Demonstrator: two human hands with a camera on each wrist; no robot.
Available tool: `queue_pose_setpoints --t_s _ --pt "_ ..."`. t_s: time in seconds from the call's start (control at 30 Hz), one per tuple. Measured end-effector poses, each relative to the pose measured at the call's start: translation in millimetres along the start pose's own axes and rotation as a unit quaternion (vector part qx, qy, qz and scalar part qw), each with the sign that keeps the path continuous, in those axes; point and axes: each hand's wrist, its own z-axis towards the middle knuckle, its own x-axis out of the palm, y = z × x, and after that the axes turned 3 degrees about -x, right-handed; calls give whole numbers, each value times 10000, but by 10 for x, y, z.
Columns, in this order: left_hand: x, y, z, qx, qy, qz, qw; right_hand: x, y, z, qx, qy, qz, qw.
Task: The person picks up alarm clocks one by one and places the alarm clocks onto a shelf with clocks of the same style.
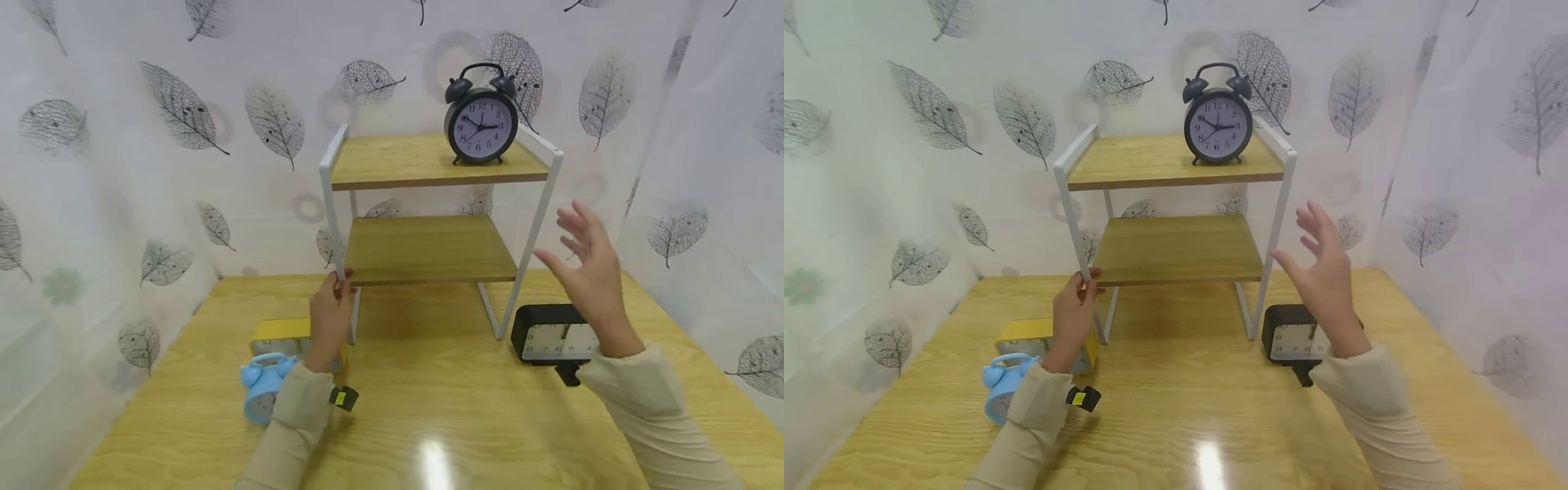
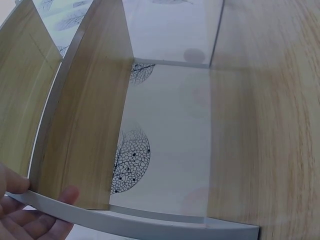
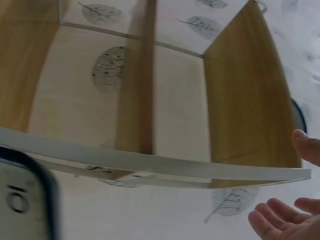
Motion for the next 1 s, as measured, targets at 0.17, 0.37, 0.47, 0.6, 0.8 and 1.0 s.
queue_pose_setpoints --t_s 0.17,0.37,0.47,0.6,0.8,1.0 --pt "6 12 -22 4 -11 27 10000 177 -381 -235 677 935 162 9932" --pt "13 26 -25 41 -25 31 10000 298 -558 -289 1014 1378 590 9835" --pt "10 20 -14 239 -167 70 9996 357 -597 -270 893 1101 783 9868" --pt "-1 21 -3 296 -237 71 9993 425 -614 -249 753 703 1141 9881" --pt "-20 31 17 -100 9 -47 9999 477 -622 -199 751 620 1541 9832" --pt "-28 3 13 -242 187 22 9995 467 -656 -190 854 654 1459 9834"
